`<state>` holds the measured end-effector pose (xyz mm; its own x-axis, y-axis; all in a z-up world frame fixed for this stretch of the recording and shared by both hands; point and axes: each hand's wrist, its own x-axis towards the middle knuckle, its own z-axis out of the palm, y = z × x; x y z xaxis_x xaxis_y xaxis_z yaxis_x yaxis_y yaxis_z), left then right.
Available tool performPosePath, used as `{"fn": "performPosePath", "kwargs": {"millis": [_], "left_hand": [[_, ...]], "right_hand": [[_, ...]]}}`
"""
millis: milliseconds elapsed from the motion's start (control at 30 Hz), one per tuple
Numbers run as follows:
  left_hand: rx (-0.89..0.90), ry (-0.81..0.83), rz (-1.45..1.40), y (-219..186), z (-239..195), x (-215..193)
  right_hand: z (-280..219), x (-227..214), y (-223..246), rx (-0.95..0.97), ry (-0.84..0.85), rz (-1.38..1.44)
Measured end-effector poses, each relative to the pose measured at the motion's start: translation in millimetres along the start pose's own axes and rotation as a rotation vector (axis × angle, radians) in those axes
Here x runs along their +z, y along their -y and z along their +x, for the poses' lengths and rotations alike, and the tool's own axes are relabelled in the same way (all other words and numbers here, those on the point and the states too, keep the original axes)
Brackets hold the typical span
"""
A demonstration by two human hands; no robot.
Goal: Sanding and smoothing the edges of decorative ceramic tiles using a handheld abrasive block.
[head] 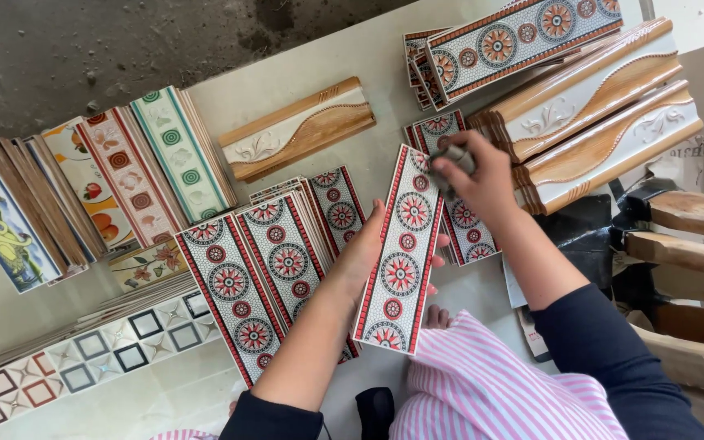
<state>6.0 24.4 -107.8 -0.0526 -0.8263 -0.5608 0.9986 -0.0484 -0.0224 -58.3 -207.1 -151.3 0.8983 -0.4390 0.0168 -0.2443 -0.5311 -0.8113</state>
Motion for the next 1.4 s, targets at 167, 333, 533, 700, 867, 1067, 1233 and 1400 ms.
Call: {"fn": "performPosePath", "kwargs": {"millis": [167, 333, 533, 700, 867, 1067, 1233, 1400], "left_hand": [[0.077, -0.029, 0.099, -14, -13, 25], [0.13, -0.169, 0.033, -10, -5, 18], [0.306, -0.315, 0.277, -18, -22, 41], [0.213, -0.18, 0.43, -16, -29, 34], [0.18, -0.071, 0.689, -22, -44, 46], [0.228, -0.039, 0.721, -27, -53, 54], [0.4, -0.1, 0.802, -39, -55, 65], [0.611, -0.266, 0.727, -42, -48, 67]], "right_hand": [[4, -26, 14, -0.089, -0.197, 0.044], [-24, -11, 86, -0.35, -0.106, 0.167], [-34, 38, 116, -0.614, 0.124, -0.112], [-4, 33, 110, -0.274, 0.02, -0.126], [28, 19, 84, -0.021, 0.013, -0.238], [40, -1, 59, 0.102, -0.146, 0.073], [28, -9, 106, -0.263, -0.32, 0.212], [-3, 41, 126, -0.601, -0.173, -0.03]]}}
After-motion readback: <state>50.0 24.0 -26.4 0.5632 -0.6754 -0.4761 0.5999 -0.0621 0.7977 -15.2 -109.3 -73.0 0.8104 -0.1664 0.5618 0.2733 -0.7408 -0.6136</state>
